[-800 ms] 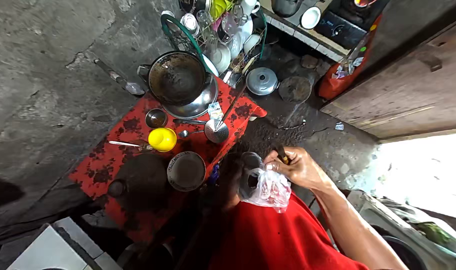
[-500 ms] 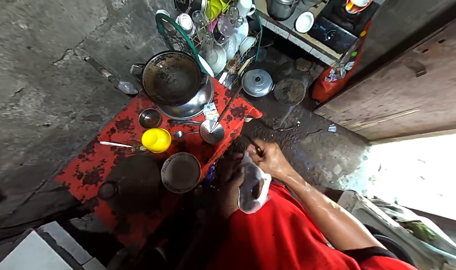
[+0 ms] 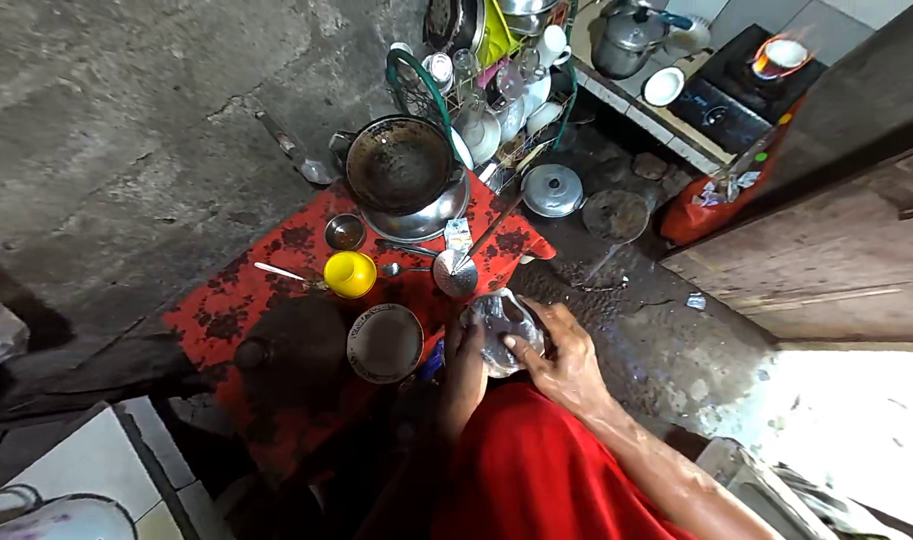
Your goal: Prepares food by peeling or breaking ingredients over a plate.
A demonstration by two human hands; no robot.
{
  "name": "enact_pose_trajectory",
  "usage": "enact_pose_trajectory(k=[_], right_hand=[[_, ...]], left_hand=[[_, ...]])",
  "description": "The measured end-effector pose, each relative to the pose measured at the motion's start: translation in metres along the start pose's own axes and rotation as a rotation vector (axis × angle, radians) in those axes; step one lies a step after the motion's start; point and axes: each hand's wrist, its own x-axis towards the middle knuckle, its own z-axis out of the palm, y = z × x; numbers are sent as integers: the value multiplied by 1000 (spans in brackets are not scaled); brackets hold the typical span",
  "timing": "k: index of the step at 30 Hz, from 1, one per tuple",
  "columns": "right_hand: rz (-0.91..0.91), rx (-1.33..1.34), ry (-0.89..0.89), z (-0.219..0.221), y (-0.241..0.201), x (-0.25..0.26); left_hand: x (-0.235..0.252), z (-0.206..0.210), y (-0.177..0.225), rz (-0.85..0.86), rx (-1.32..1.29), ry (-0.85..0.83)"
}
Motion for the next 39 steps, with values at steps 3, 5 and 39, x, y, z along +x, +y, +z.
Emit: enact_pose_trajectory(k=[3, 5, 39], right_hand=[[-169, -18, 152, 14, 11, 0], [-349, 13, 162, 17, 19, -6], [289, 92, -416, 70, -1, -4]], left_hand=[[-6, 0, -3, -118, -144, -21], [-9, -3, -2, -170, -207, 23], [-31, -95, -3, -134, -512, 103]])
